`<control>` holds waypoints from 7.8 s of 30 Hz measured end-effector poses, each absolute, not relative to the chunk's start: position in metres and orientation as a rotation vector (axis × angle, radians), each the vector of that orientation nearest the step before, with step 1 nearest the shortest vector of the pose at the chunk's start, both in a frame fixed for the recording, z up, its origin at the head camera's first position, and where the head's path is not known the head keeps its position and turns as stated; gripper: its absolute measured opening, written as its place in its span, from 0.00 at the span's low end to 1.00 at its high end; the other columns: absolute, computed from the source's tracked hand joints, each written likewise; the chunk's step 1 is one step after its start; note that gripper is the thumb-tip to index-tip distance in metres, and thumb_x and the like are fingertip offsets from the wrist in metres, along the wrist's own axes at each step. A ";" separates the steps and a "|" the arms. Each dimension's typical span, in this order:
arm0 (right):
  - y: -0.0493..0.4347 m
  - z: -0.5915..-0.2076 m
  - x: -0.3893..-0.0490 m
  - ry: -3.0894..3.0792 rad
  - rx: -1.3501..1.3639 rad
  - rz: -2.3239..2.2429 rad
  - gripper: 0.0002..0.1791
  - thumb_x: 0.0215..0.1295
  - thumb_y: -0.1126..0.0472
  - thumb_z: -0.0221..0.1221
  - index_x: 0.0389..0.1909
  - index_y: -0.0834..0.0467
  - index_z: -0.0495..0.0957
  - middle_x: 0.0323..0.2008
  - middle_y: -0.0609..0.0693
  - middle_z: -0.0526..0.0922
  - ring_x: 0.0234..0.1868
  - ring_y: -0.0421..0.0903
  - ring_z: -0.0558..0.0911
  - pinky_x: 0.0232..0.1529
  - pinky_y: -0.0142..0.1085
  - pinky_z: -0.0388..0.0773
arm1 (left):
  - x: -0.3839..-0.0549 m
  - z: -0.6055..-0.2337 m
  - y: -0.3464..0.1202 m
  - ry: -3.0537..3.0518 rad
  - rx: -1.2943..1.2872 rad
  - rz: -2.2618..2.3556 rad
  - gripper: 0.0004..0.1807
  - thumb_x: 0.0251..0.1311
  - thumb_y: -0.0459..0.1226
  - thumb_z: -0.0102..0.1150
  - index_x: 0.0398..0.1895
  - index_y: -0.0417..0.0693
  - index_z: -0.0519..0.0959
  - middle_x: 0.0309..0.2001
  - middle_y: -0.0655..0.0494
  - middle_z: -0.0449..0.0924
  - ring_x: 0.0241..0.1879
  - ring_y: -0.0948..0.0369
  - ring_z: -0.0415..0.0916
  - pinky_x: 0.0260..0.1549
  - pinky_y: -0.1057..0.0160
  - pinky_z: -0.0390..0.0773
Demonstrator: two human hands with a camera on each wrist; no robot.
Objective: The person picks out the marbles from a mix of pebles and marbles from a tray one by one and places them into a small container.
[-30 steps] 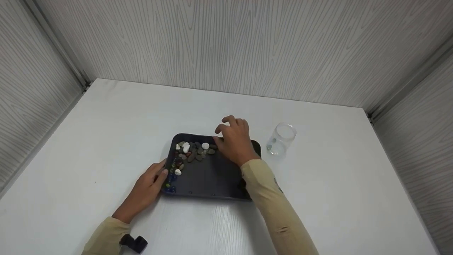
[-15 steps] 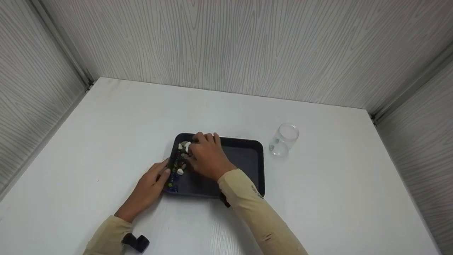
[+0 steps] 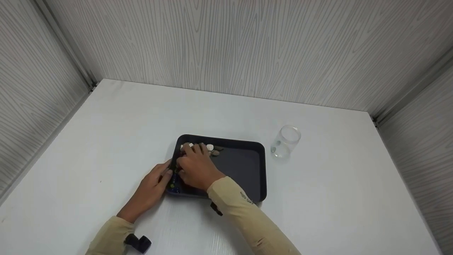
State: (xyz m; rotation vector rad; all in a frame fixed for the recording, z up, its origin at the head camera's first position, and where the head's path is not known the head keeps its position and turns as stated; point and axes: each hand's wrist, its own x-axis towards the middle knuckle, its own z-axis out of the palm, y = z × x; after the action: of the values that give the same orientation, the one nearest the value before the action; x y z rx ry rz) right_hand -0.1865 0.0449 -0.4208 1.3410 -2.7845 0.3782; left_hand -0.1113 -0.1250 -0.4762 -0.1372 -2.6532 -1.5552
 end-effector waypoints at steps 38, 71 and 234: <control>0.046 -0.431 -0.180 -2.819 1.382 0.412 0.09 0.62 0.58 0.71 0.43 0.54 0.89 0.61 0.55 0.75 0.63 0.56 0.71 0.67 0.63 0.59 | -0.112 -0.475 -0.125 -2.666 -0.147 -1.534 0.27 0.81 0.40 0.43 0.76 0.37 0.62 0.63 0.44 0.72 0.62 0.51 0.73 0.61 0.47 0.72; 0.130 -0.376 -0.213 -2.729 1.061 0.640 0.03 0.63 0.62 0.70 0.35 0.57 0.87 0.61 0.59 0.75 0.58 0.60 0.73 0.63 0.57 0.62 | -0.113 -0.476 -0.124 -2.705 -0.088 -1.554 0.28 0.81 0.42 0.42 0.77 0.36 0.60 0.64 0.42 0.71 0.64 0.48 0.71 0.63 0.43 0.69; 0.071 -0.406 -0.180 -2.820 1.355 0.611 0.06 0.62 0.60 0.72 0.39 0.54 0.90 0.60 0.57 0.76 0.60 0.56 0.70 0.64 0.57 0.63 | -0.112 -0.476 -0.124 -2.690 -0.107 -1.573 0.28 0.81 0.41 0.43 0.77 0.37 0.61 0.64 0.43 0.71 0.64 0.49 0.70 0.62 0.44 0.70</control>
State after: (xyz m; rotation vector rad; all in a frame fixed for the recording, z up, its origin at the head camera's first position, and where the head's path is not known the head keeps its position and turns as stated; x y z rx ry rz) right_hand -0.1803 0.0710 -0.4058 1.3551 -2.8203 0.6106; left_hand -0.1122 -0.1243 -0.4755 -0.1074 -2.6901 -1.5731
